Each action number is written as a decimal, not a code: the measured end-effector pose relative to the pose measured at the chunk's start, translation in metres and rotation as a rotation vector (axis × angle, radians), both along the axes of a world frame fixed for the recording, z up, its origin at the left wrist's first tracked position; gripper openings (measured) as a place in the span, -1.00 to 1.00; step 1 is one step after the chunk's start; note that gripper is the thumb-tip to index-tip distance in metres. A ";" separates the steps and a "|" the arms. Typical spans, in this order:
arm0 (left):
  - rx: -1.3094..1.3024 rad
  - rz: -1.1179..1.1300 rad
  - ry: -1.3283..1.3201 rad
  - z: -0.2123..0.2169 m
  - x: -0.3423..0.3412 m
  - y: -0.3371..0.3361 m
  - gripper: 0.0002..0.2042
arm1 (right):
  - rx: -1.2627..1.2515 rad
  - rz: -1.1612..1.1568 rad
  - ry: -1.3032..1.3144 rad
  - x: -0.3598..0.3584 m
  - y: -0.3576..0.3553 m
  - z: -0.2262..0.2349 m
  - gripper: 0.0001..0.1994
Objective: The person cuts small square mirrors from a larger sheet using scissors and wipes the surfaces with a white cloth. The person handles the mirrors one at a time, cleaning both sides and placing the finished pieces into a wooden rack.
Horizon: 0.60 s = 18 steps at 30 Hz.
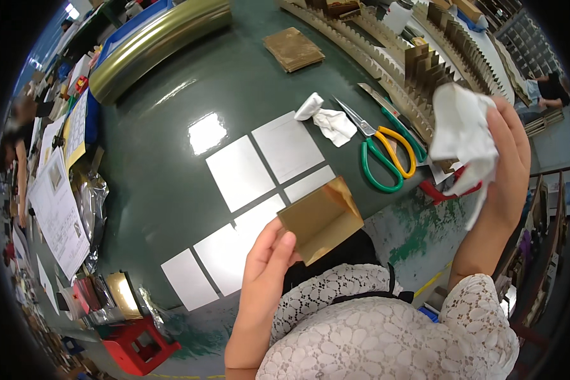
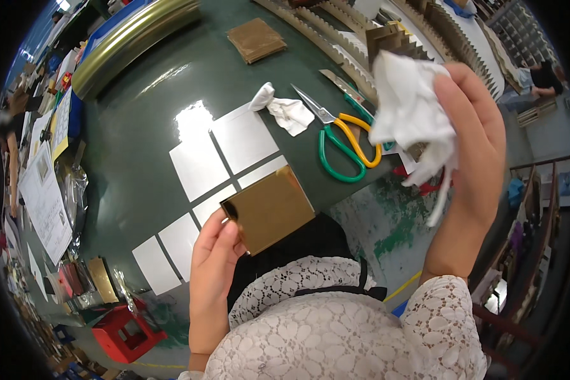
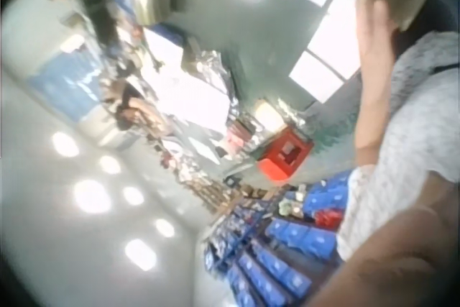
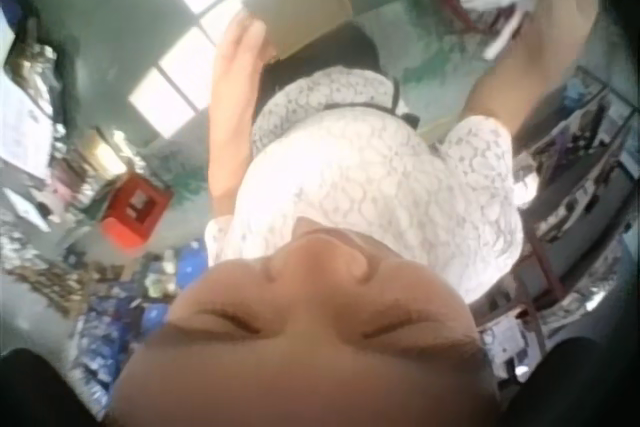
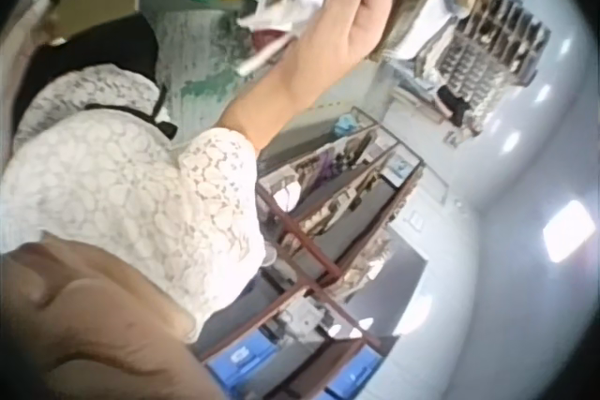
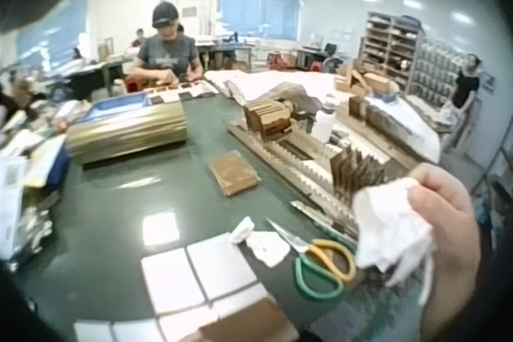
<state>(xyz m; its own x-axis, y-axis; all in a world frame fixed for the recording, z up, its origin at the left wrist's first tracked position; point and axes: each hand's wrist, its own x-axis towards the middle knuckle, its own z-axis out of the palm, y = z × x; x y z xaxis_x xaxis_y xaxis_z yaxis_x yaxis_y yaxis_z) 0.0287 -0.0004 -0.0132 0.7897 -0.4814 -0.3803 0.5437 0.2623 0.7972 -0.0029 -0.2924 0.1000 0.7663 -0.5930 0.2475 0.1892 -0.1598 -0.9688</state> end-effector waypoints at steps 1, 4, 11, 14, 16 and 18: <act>0.037 -0.024 -0.025 0.000 0.001 -0.007 -0.62 | 0.038 -0.002 -0.001 -0.009 -0.002 -0.002 -0.82; 0.080 -0.072 -0.060 -0.003 0.001 -0.019 -0.63 | 0.111 0.008 0.012 -0.027 -0.015 -0.011 -0.84; 0.248 -0.074 -0.083 -0.004 -0.006 -0.025 -0.64 | 0.193 0.278 0.253 -0.041 -0.033 -0.046 -0.85; 0.773 -0.094 -0.552 0.024 -0.019 -0.016 -0.60 | 0.243 0.339 0.297 -0.042 -0.025 -0.045 -0.84; 1.098 0.003 -0.775 0.038 -0.028 -0.007 -0.53 | 0.272 0.403 0.321 -0.046 -0.024 -0.049 -0.83; 0.860 0.001 -0.894 0.047 -0.024 -0.011 -0.50 | 0.281 0.470 0.372 -0.050 -0.017 -0.049 -0.83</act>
<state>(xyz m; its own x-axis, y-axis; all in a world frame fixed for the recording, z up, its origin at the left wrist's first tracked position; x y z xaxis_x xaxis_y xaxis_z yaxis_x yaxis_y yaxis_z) 0.0045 -0.0119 0.0343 0.9345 -0.3416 0.0998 -0.2789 -0.5288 0.8016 -0.0531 -0.3092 0.0511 0.9637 -0.1784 -0.1988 -0.1779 0.1265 -0.9759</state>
